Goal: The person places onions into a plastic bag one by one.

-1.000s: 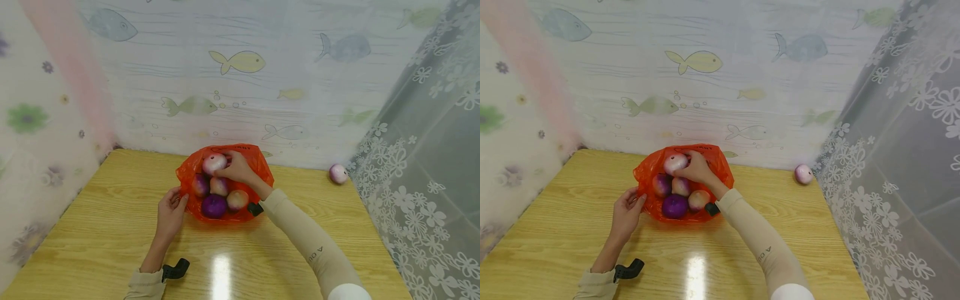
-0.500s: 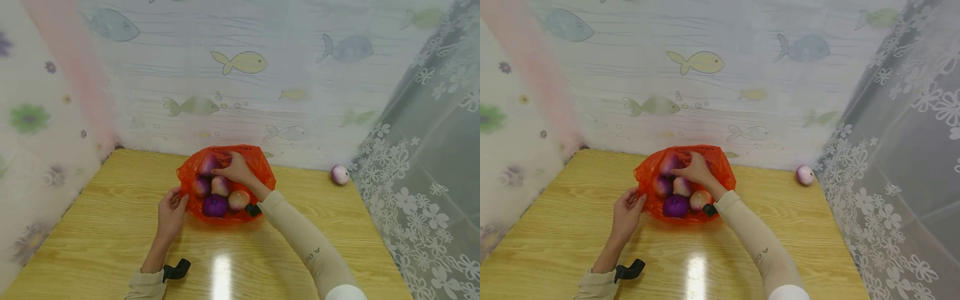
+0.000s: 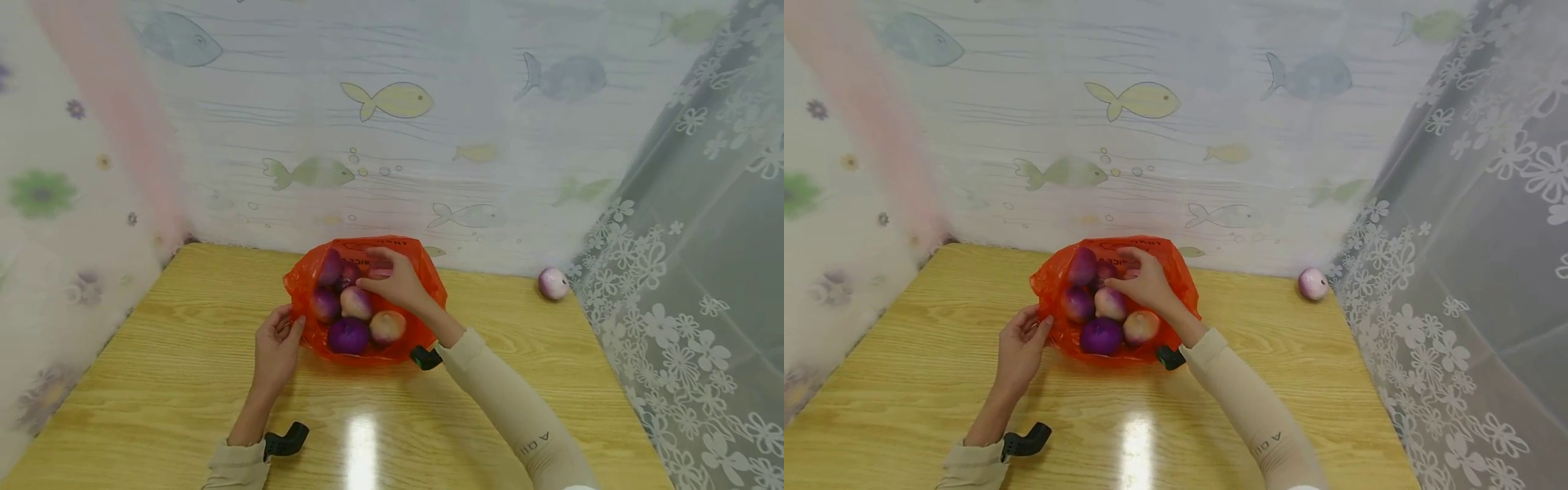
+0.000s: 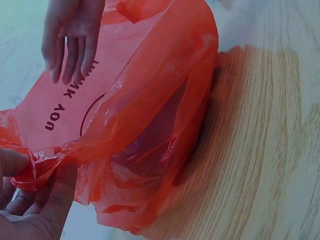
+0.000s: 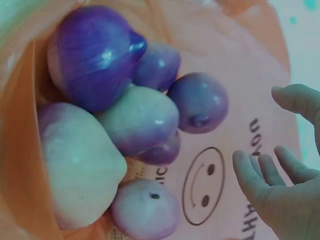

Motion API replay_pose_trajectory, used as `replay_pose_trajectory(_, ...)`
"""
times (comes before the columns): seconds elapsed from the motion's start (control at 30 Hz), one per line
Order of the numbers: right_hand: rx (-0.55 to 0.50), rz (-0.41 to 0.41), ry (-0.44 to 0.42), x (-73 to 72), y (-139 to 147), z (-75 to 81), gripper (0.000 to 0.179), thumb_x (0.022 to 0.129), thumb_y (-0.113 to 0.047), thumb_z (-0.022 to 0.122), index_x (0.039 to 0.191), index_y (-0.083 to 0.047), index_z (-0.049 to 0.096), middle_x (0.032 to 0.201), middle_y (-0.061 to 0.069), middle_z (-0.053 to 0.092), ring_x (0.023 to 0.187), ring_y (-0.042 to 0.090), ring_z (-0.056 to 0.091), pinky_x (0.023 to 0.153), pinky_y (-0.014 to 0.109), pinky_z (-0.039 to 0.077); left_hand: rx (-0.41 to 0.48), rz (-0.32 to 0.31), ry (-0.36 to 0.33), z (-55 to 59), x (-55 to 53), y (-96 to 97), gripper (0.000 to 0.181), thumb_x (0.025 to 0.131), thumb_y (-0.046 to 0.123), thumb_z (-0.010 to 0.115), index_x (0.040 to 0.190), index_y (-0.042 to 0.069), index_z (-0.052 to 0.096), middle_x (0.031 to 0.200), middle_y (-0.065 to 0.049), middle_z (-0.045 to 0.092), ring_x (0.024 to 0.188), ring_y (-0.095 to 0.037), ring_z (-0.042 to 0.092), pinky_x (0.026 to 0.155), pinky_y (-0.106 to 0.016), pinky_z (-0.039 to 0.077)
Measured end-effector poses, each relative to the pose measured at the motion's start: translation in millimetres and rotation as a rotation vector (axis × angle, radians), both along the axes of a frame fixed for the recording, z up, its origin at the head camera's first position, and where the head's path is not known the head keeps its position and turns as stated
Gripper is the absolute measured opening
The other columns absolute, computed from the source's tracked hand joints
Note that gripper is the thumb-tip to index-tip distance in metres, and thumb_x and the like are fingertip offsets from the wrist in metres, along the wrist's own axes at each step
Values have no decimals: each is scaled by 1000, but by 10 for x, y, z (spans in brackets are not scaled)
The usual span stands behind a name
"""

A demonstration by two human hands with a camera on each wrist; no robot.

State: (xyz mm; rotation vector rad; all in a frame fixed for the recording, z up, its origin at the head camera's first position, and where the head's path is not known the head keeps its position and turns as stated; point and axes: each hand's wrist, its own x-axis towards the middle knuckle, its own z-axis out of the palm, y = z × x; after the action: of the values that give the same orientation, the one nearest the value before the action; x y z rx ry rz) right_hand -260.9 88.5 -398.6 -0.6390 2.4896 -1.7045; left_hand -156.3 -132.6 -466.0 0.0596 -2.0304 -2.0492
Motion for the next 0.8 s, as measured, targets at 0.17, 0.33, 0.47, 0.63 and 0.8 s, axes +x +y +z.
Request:
replay_pose_trajectory(0.17, -106, 22, 4, 198, 144, 136, 46, 80, -12, 74, 122, -10, 57, 118, 11, 58, 101, 29, 61, 85, 33, 52, -6, 13, 26, -33, -9, 17, 27, 93, 13, 56, 118, 0, 56, 112, -17, 60, 94, -14, 60, 74, -16, 51)
replay_pose_trajectory(0.33, -209, -17, 45, 465, 340, 321, 38, 82, -1, 69, 118, -1, 58, 115, 16, 58, 102, 39, 56, 85, 37, 51, -11, 18, 29, -41, -11, 22, 28, 94, 14, 56, 118, 1, 57, 111, -16, 61, 93, -13, 61, 74, -16, 51)
replay_pose_trajectory(0.47, -301, -73, 112, 531, 563, 234, 35, 83, 1, 67, 116, 4, 57, 115, 19, 58, 99, 35, 57, 82, 31, 53, -16, 22, 27, -48, -15, 21, 27, 94, 14, 56, 117, 1, 57, 110, -16, 61, 92, -12, 61, 73, -17, 51)
replay_pose_trajectory(0.63, -408, -171, 196, 514, 881, -22, 33, 83, 0, 67, 113, 6, 57, 108, 25, 58, 91, 25, 59, 80, 28, 53, -14, 26, 35, -55, -21, 24, 26, 93, 12, 56, 117, 1, 57, 110, -17, 61, 91, -11, 61, 72, -17, 52)
replay_pose_trajectory(0.8, -450, -260, 208, 543, 1157, -221, 30, 81, 1, 69, 110, 2, 61, 101, 12, 61, 90, 20, 60, 80, 27, 52, -27, 27, 35, -64, -31, 32, 27, 94, 12, 56, 117, -1, 57, 110, -18, 61, 91, -10, 61, 73, -16, 51)
